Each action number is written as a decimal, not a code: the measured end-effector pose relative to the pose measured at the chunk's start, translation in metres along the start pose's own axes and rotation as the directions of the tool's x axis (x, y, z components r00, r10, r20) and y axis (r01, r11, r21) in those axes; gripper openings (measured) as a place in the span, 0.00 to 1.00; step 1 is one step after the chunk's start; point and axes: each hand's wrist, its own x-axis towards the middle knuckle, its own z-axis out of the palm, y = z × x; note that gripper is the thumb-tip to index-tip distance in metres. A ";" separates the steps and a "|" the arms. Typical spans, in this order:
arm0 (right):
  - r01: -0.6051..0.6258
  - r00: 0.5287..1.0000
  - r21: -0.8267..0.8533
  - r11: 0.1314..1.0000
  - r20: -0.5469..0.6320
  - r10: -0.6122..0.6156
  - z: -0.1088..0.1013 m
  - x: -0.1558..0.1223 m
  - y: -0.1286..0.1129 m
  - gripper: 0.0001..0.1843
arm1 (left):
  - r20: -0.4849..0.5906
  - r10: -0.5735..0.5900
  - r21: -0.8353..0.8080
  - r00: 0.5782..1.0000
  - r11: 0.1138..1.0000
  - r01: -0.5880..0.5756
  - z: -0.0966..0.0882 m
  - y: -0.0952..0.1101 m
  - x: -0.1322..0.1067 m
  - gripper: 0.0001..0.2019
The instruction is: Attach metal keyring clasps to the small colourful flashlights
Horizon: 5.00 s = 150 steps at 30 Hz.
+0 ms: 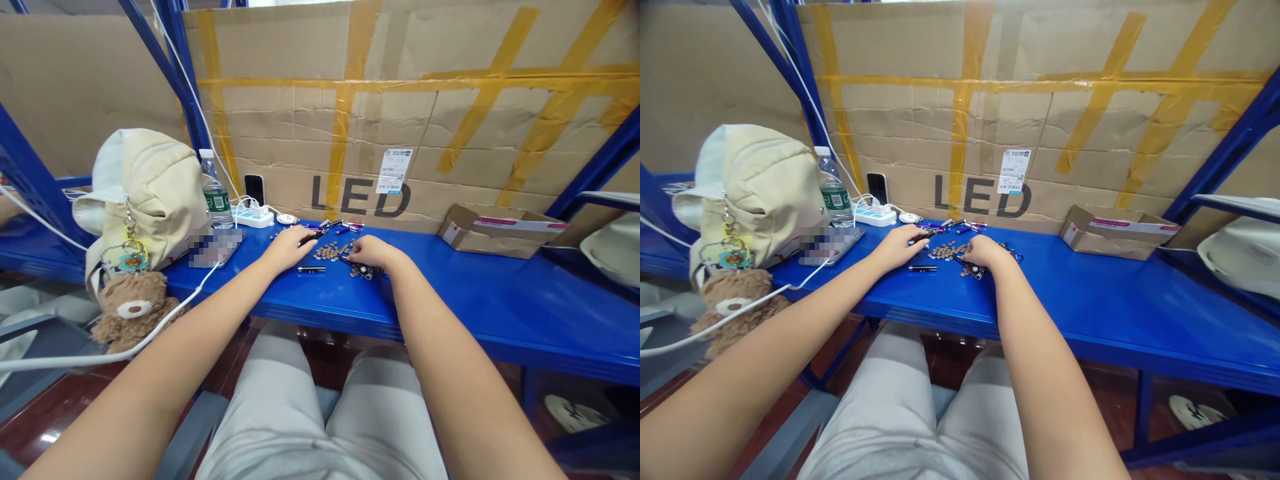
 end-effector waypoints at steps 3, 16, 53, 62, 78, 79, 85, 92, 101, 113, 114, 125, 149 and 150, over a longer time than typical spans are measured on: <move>0.056 0.996 0.120 0.991 -0.074 -0.048 -0.002 -0.001 -0.003 0.17 | 0.011 -0.011 -0.034 1.000 0.999 0.012 -0.001 0.002 -0.001 0.13; 0.342 0.929 0.397 0.852 -0.280 -0.242 0.003 -0.004 -0.031 0.05 | 0.069 -0.093 -0.251 0.993 0.962 0.108 0.007 0.002 0.000 0.12; 0.337 0.924 0.500 0.798 -0.338 -0.179 0.018 0.002 -0.039 0.20 | 0.134 -0.248 -0.390 0.960 0.877 0.281 0.006 0.010 0.004 0.09; 0.441 0.814 0.316 0.840 -0.535 -0.226 0.033 0.014 -0.046 0.17 | 0.226 -0.128 -0.461 0.966 0.859 0.222 0.008 0.012 0.004 0.14; 0.316 0.917 -0.097 0.944 -0.224 -0.330 0.028 0.001 -0.042 0.17 | 0.059 -0.238 -0.333 0.969 0.911 0.244 0.008 0.003 0.007 0.11; 0.301 0.926 -0.115 0.947 -0.202 -0.319 0.029 0.001 -0.042 0.18 | 0.062 -0.246 -0.336 0.967 0.908 0.252 0.008 0.004 0.007 0.11; 0.211 0.951 -0.193 0.958 -0.188 -0.247 0.023 -0.004 -0.048 0.18 | 0.075 -0.239 -0.283 0.968 0.926 0.251 0.004 0.009 0.004 0.13; 0.196 0.932 -0.083 0.977 -0.294 -0.212 0.012 -0.005 -0.046 0.17 | 0.142 -0.158 -0.185 0.977 0.966 0.183 0.001 0.012 -0.001 0.11; 0.204 0.951 -0.195 0.959 -0.191 -0.241 0.011 -0.008 -0.047 0.19 | 0.206 -0.091 -0.267 0.974 0.953 0.146 -0.001 0.016 -0.004 0.12; 0.220 0.955 -0.175 0.960 -0.163 -0.249 0.006 -0.012 -0.052 0.19 | 0.391 -0.171 -0.761 0.904 0.492 0.422 -0.002 0.015 -0.002 0.17; 0.227 0.954 -0.156 0.961 -0.165 -0.251 0.007 -0.012 -0.052 0.19 | 0.395 -0.183 -0.775 0.900 0.461 0.433 -0.002 0.015 -0.002 0.17; 0.175 0.877 0.420 0.891 -0.478 0.053 0.007 0.007 -0.012 0.22 | 0.634 -0.457 -0.608 0.624 0.204 0.767 0.010 -0.003 0.052 0.08; 0.071 0.925 0.258 0.963 -0.378 0.033 0.011 0.011 -0.006 0.14 | 0.437 -0.338 0.252 0.833 0.935 0.248 0.020 -0.067 0.074 0.12; 0.079 0.933 0.229 0.970 -0.361 0.009 0.011 0.011 -0.006 0.13 | 0.460 -0.333 0.248 0.823 0.938 0.241 0.020 -0.064 0.076 0.12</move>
